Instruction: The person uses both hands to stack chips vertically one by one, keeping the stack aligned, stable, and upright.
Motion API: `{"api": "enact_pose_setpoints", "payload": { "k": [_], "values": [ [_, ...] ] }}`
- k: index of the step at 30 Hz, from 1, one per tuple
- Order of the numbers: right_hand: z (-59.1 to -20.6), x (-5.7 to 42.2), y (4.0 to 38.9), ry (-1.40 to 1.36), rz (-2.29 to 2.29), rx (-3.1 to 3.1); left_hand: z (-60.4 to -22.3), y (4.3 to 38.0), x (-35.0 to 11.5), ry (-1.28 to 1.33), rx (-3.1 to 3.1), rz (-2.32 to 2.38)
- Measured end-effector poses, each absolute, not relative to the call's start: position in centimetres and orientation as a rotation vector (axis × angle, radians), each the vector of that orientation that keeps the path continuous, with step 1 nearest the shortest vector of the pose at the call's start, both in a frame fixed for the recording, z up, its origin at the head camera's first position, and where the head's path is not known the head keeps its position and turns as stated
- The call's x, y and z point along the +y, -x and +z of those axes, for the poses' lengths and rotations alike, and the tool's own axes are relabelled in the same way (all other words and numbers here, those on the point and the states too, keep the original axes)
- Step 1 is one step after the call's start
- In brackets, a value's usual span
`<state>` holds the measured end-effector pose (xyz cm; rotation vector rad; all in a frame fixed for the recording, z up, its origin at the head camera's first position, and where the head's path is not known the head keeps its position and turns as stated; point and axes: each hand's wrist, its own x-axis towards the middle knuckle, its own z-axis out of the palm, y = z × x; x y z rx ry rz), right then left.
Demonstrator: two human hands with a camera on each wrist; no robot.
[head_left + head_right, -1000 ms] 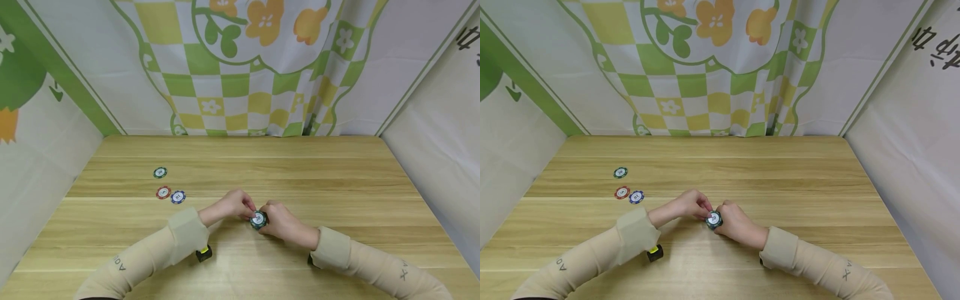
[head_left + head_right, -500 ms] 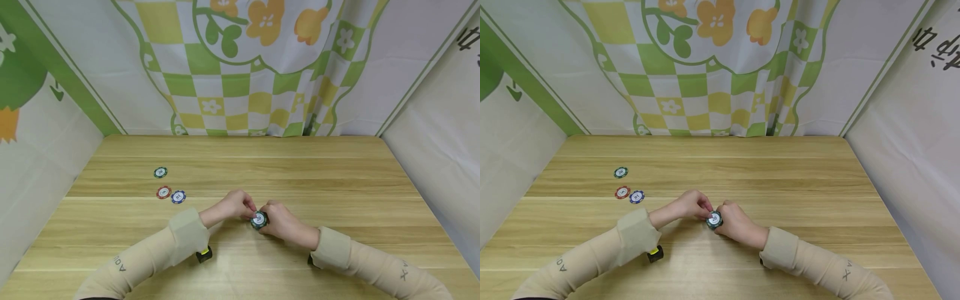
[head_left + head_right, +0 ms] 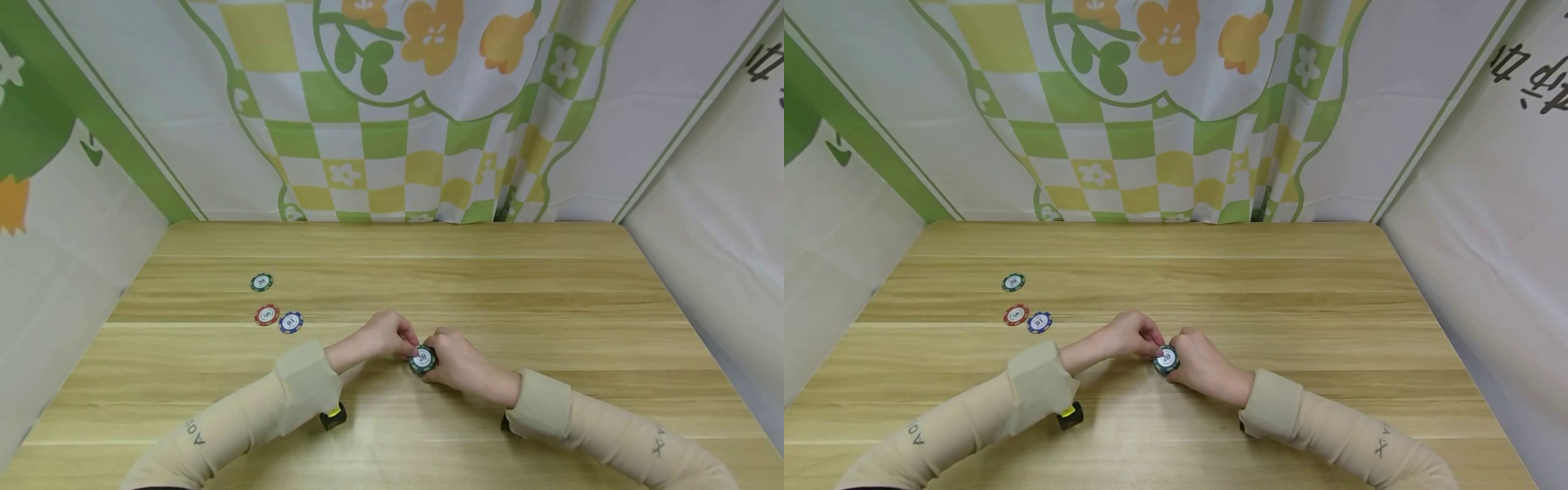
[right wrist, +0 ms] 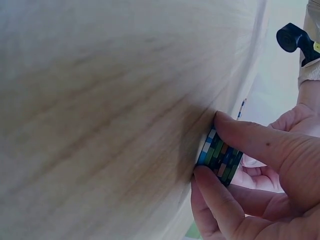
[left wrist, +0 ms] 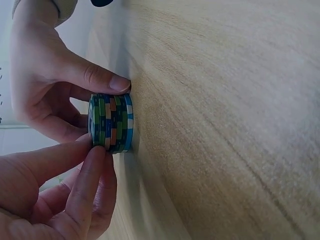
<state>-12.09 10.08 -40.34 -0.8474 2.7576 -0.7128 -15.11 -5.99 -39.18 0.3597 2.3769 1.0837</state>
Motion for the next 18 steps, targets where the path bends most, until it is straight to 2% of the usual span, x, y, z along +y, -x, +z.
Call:
{"api": "enact_pose_setpoints", "payload": {
  "k": [18],
  "values": [
    [-40.22, 10.03, 12.13, 0.841, -0.735, 2.76, -39.41, 14.92, -5.94, -0.557, 2.503, 0.976]
  ]
}}
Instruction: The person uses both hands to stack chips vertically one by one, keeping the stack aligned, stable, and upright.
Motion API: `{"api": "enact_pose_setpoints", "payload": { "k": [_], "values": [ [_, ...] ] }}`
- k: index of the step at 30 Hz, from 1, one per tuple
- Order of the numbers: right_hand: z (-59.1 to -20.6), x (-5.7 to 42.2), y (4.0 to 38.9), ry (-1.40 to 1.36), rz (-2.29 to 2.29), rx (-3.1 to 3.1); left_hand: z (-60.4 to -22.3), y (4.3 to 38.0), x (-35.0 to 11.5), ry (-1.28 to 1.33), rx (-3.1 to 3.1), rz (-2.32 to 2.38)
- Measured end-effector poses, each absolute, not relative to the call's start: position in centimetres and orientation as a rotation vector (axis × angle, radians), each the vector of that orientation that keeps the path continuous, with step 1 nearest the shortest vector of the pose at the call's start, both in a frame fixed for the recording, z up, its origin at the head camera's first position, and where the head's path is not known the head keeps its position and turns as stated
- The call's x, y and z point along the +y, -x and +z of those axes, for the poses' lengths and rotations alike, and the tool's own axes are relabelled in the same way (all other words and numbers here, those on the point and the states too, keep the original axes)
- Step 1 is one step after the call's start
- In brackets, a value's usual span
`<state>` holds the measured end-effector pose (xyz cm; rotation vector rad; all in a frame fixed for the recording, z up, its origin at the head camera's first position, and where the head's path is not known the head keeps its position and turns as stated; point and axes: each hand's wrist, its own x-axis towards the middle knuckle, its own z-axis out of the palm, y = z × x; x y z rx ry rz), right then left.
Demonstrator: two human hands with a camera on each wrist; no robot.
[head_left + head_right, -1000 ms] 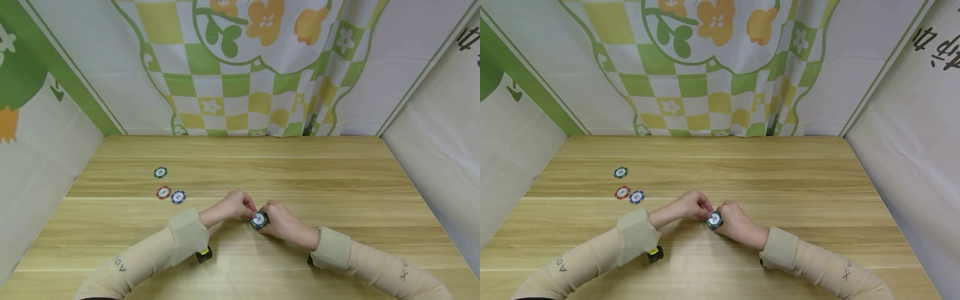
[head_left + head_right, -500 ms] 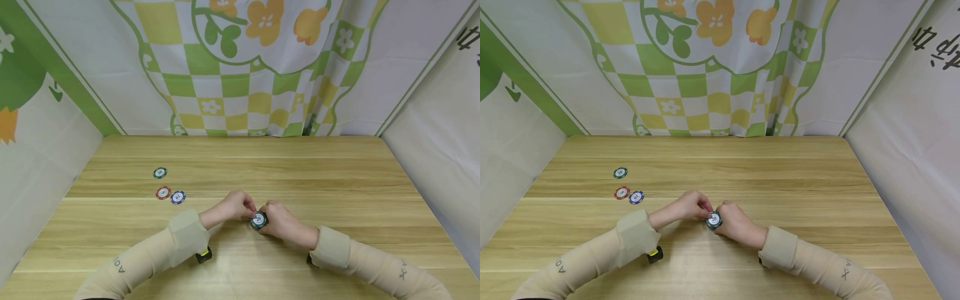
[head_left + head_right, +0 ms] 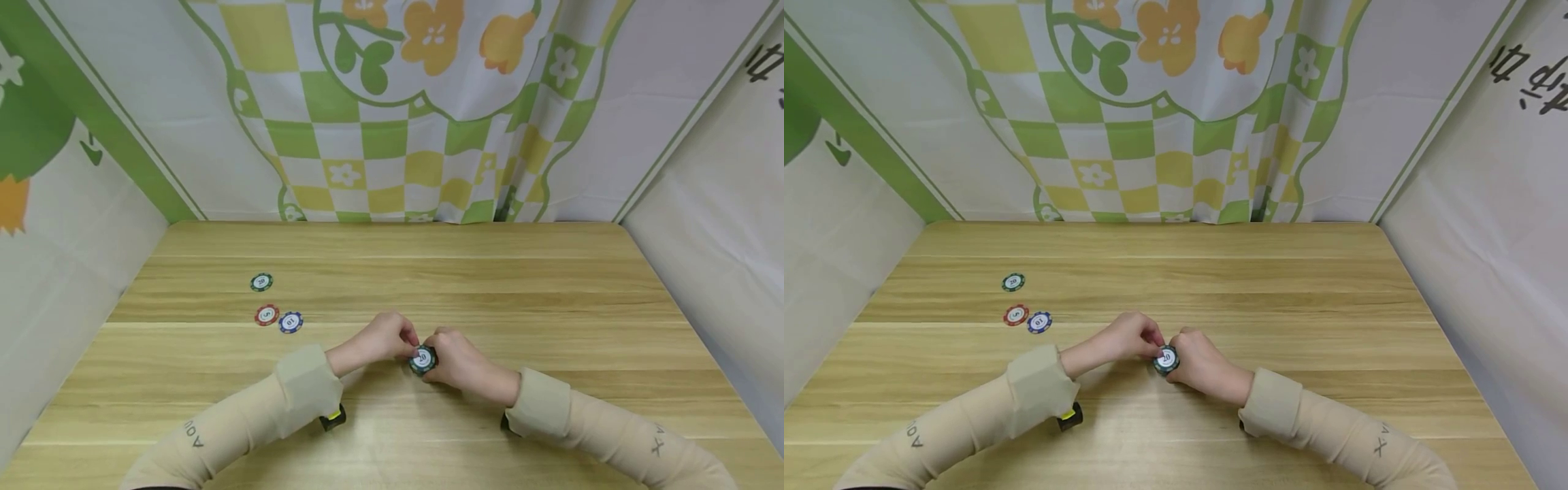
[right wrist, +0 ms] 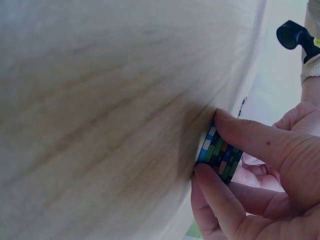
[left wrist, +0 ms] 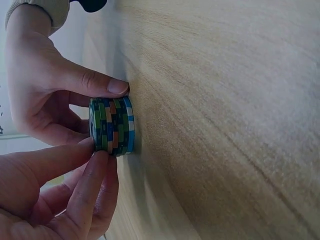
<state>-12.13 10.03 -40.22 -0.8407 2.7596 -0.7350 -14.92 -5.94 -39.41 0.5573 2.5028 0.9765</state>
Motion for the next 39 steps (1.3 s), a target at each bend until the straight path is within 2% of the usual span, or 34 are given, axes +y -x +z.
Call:
{"api": "enact_pose_setpoints", "payload": {
  "k": [9, 21, 32, 39],
  "values": [
    [-40.1, 10.1, 12.2, 0.81, -0.747, 2.745, -38.6, 14.5, -6.1, -0.621, 2.549, 0.867],
    [-40.1, 10.1, 12.1, 0.788, -0.733, 2.744, -37.8, 15.2, -8.2, -1.081, 2.655, 0.405],
    [-40.1, 10.0, 12.0, 0.775, -0.727, 2.714, -37.5, 15.1, -11.4, -1.283, 2.696, 0.206],
    [-40.1, 10.0, 12.0, 0.804, -0.733, 2.727, -37.4, 15.2, -13.6, -1.212, 2.741, 0.163]
  ]
}}
